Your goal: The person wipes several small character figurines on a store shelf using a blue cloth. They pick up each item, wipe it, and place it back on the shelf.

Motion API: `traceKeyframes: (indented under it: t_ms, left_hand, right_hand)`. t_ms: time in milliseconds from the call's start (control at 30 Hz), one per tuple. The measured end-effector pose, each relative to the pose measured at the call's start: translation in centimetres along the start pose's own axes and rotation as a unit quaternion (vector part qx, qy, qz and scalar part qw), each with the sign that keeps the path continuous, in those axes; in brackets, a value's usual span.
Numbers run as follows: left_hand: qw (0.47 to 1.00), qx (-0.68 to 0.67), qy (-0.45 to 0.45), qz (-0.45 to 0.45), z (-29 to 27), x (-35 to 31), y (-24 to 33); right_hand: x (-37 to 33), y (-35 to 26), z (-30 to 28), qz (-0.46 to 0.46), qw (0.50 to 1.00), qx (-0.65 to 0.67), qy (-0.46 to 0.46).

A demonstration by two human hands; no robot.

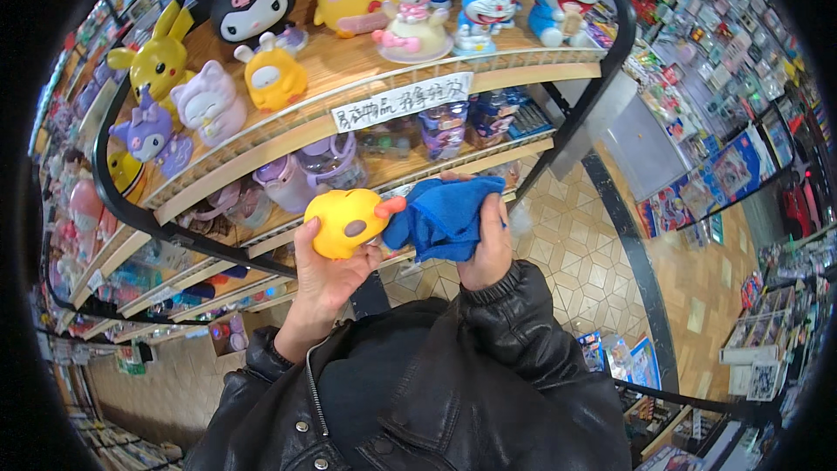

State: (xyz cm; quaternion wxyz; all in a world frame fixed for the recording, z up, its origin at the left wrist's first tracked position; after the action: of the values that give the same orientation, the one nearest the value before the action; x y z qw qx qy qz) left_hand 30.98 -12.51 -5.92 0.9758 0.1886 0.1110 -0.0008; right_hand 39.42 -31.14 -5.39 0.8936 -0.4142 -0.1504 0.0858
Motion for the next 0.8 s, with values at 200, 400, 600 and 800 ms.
traceKeyframes:
  t_ms: [200, 400, 600, 800]
  left_hand:
    - [0.956, -0.208, -0.021, -0.206, 0.0, 0.1, -1.7]
    - [0.947, -0.216, -0.030, -0.236, -0.1, -0.3, -2.3]
    - [0.939, -0.210, -0.056, -0.268, 0.0, -0.6, -2.5]
    - [0.965, -0.058, 0.073, -0.247, -0.7, -1.0, -3.5]
  right_hand:
    - [-0.3, -0.4, 1.2, 0.016, 0.997, 0.078, 0.008]
    - [-0.1, -0.9, 1.1, -0.011, 0.998, 0.061, -0.016]
    - [-0.1, -1.3, 2.4, -0.033, 0.997, 0.059, -0.029]
    - [-0.6, -0.8, 4.9, -0.037, 0.980, -0.116, -0.159]
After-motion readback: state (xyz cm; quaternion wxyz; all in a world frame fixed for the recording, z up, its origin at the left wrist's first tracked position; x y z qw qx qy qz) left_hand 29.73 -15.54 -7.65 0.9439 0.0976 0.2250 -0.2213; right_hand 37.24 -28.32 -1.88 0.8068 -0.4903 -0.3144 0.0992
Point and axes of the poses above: each hand's wrist, its own x-axis towards the middle knuckle, its own z-axis out of the palm, y = z × x, the point moved 4 cm from there along x, towards the middle knuckle, and after that the axes turned 2 degrees about -x, right-handed, at the moved point
